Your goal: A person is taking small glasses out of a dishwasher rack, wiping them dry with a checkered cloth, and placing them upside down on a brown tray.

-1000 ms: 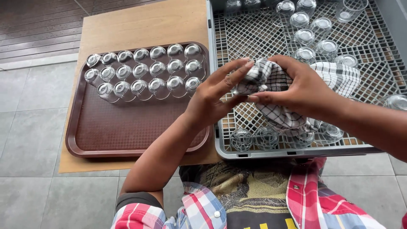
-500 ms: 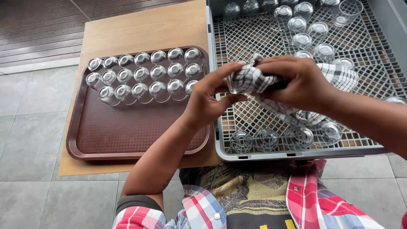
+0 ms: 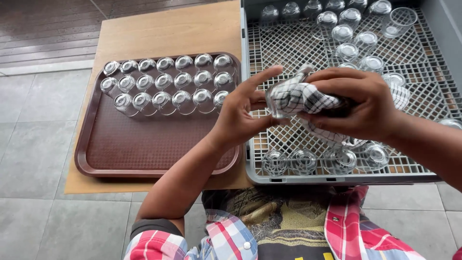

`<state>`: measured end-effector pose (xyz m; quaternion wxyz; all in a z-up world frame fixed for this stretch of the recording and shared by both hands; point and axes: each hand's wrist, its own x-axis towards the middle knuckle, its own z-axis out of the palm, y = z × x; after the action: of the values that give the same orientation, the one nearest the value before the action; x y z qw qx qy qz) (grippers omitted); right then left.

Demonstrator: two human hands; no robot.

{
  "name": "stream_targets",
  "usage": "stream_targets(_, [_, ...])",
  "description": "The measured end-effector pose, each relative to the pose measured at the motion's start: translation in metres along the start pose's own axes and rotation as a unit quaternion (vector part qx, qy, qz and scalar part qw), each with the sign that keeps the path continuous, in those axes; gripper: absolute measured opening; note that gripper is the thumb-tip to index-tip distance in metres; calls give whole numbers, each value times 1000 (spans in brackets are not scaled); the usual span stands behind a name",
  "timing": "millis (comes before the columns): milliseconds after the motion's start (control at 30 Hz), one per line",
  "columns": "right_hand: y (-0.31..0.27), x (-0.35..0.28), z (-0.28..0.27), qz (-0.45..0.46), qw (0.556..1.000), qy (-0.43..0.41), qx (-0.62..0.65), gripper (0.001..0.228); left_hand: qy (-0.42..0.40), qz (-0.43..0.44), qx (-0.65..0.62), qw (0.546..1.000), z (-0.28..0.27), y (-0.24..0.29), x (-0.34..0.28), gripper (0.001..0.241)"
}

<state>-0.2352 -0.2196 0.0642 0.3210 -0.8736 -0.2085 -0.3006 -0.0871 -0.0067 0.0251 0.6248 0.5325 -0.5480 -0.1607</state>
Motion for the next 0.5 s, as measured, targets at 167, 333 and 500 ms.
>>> stream_targets(167, [36, -15, 10, -189, 968, 15, -162, 37, -23, -66, -175, 982, -3, -4, -4, 70])
stream_targets(333, [9, -2, 15, 107, 993, -25, -40, 62, 36, 120, 175, 977, -10, -32, -6, 72])
stream_targets(500, [-3, -1, 12, 285, 955, -12, 83, 51, -47, 297, 322, 898, -15, -35, -1, 56])
